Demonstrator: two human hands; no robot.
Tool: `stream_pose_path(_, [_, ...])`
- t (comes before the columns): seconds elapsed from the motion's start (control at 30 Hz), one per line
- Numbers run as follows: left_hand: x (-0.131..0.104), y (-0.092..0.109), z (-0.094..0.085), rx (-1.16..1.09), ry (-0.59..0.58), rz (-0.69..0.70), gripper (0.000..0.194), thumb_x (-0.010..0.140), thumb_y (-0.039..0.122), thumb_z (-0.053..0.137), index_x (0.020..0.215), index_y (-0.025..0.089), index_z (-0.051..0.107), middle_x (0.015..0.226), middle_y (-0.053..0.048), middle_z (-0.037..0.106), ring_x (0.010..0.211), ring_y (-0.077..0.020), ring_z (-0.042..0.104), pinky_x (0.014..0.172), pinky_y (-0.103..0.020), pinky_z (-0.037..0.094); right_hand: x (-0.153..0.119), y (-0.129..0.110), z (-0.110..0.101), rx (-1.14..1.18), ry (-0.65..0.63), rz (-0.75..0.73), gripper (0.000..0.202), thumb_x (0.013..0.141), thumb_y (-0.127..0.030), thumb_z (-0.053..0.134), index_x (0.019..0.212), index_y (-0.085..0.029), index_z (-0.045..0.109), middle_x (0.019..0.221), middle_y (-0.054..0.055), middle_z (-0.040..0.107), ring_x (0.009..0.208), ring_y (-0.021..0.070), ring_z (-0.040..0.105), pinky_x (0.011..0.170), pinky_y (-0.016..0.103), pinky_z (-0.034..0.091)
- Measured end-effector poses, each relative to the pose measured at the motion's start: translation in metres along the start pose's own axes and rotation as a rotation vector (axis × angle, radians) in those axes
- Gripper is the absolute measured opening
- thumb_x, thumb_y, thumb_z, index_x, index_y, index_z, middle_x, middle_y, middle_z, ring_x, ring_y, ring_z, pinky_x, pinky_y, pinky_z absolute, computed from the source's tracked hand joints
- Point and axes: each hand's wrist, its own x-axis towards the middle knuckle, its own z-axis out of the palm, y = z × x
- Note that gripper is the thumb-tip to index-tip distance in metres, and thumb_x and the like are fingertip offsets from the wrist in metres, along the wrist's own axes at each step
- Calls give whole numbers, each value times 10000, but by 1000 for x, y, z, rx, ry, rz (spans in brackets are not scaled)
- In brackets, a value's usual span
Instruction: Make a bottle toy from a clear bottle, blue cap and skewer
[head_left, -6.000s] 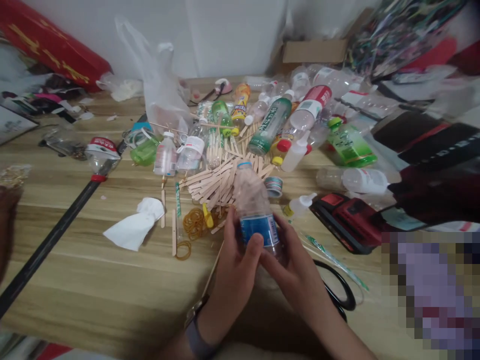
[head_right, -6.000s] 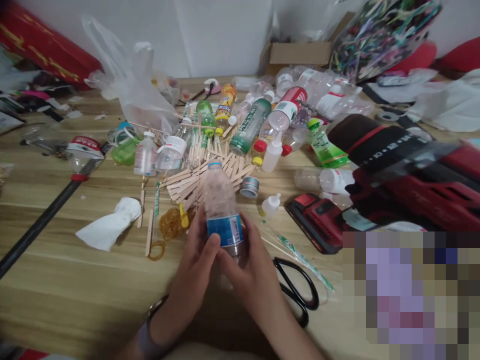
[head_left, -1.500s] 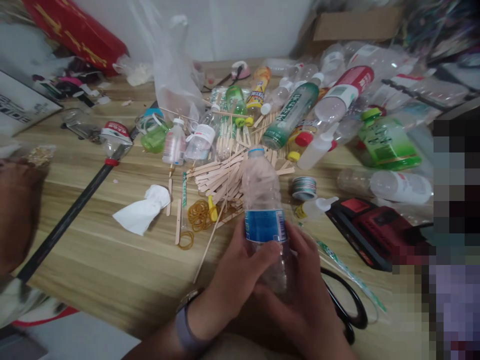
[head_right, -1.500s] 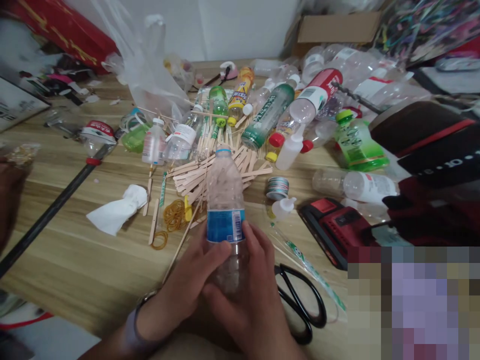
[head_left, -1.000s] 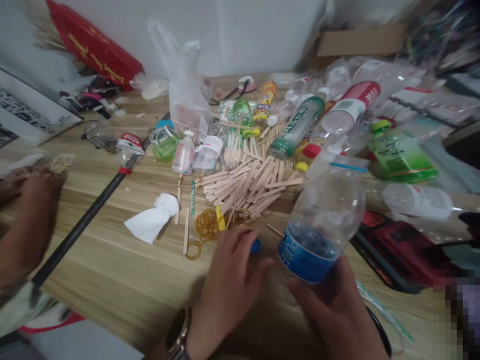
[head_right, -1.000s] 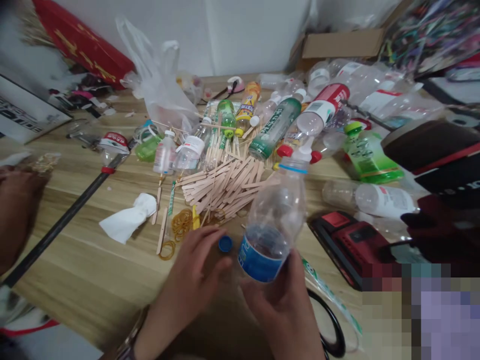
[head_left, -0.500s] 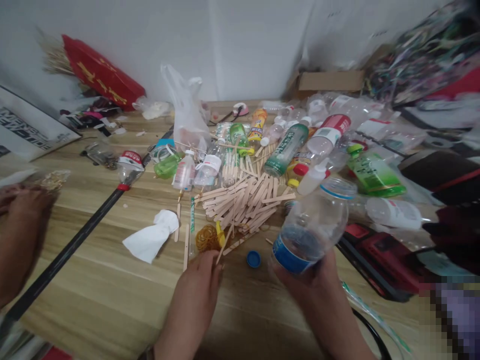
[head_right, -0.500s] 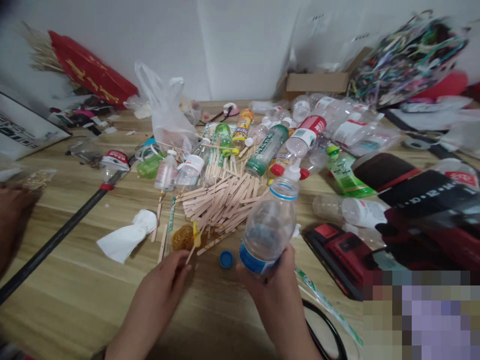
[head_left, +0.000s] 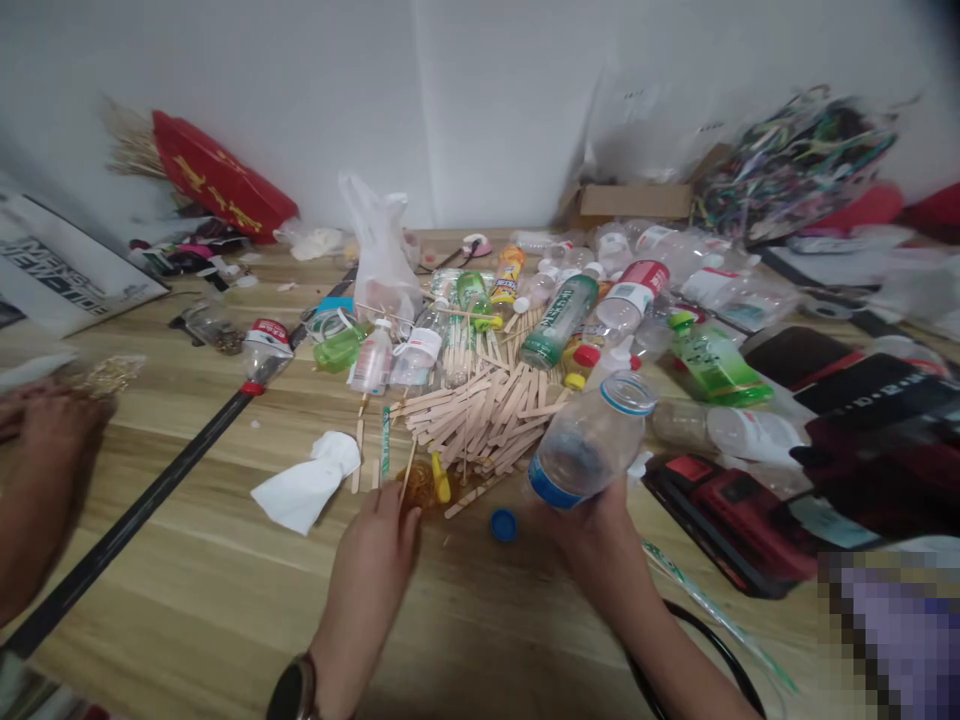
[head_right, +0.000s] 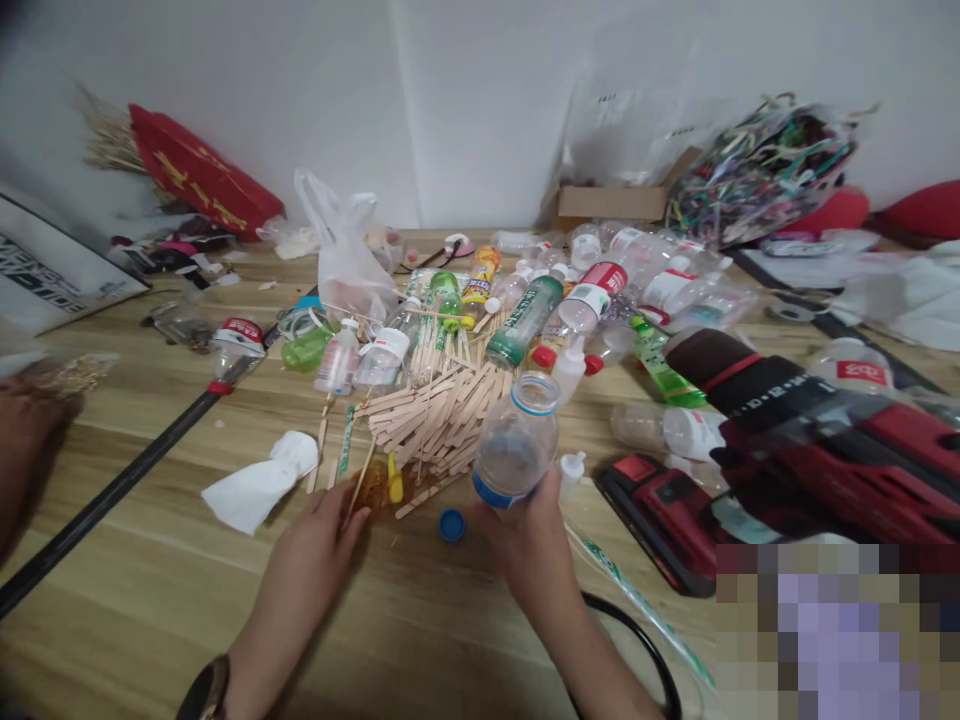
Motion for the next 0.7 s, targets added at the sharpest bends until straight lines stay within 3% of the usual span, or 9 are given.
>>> stream_pose_path(0.13, [-5, 8, -2, -8, 77, 61, 248, 971, 194, 416, 1069, 132, 635, 1040, -170, 712, 920, -292, 691, 810, -420, 542, -4, 1, -2, -19, 0, -4, 673, 737, -385, 752, 1279, -188, 405, 1201, 154, 611, 1040, 281, 625, 878, 431, 521])
stream_pose_path(0.37, [-9, 26, -2, -35, 66, 178, 216, 983, 206, 427, 996, 183, 641, 978, -109, 714, 889, -253, 683, 783, -379, 533, -2, -4, -5, -28, -10, -11, 613, 727, -416, 741, 1203, -191, 428, 1184, 153, 618, 1059, 293, 625, 916, 460, 511])
stream_pose_path(0.53, [-4, 43, -3, -13, -68, 177, 206, 983, 231, 463, 909, 170, 646, 922, -109, 695, 891, -268, 673, 785, -386, 518, -2, -11, -9, -32, -44, -5, 630, 703, -405, 741, 1197, -185, 416, 1211, 169, 598, 1113, 311, 607, 976, 493, 484])
stream_pose_path(0.7, [-4, 64, 10, -132, -177, 339, 97, 903, 210, 604, 973, 162, 651, 1052, -119, 667, 979, -288, 659, 855, -415, 524, -3, -12, -12, -45, -69, -21, 616, 701, -386, 739, 1187, -178, 423, 1214, 167, 588, 1123, 313, 596, 991, 499, 475])
